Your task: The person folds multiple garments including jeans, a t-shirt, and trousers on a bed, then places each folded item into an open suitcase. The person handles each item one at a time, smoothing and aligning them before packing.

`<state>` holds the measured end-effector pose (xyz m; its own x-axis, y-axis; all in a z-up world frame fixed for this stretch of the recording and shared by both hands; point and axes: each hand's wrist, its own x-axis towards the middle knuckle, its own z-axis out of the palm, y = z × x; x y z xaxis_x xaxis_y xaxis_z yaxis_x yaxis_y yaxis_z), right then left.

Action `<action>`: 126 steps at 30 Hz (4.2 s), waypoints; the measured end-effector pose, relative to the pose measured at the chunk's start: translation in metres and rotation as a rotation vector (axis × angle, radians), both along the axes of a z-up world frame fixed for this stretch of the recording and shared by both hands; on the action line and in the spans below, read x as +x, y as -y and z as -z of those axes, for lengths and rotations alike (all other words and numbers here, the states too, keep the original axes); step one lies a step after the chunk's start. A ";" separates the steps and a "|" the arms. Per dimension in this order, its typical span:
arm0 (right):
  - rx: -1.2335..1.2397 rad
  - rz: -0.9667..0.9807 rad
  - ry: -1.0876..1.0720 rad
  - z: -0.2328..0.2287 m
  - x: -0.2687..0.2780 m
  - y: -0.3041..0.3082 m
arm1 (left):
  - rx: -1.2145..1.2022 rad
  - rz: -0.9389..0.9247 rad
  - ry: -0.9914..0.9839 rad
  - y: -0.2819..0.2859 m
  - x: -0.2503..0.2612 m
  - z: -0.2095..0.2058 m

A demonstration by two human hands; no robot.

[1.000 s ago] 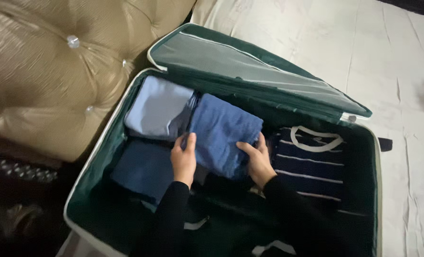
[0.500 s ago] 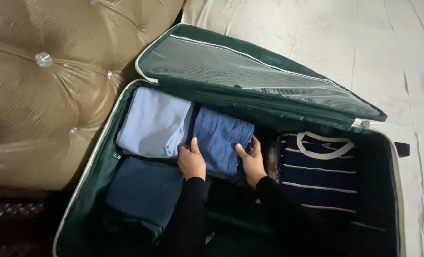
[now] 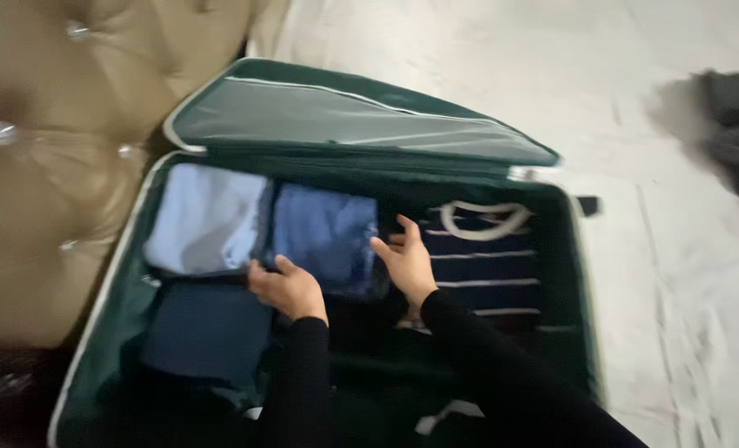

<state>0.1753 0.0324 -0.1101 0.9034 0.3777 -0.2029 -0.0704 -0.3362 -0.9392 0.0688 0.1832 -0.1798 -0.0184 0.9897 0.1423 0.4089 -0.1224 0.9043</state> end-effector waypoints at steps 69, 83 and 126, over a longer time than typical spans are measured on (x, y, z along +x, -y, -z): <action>0.290 0.708 -0.133 0.198 0.468 1.107 | -0.270 1.034 -0.363 1.037 0.399 0.019; 0.542 0.377 -0.530 0.165 0.292 0.916 | -1.263 0.558 0.046 0.927 0.345 0.031; -0.053 0.114 0.814 0.058 0.349 0.705 | -1.289 0.759 0.812 0.694 0.313 0.051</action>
<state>0.5239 -0.6724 -0.1685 0.8078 0.2829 0.5171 0.5891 -0.4131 -0.6944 0.3817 -0.5107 -0.2310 0.8195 0.2668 -0.5071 0.0255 0.8672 0.4973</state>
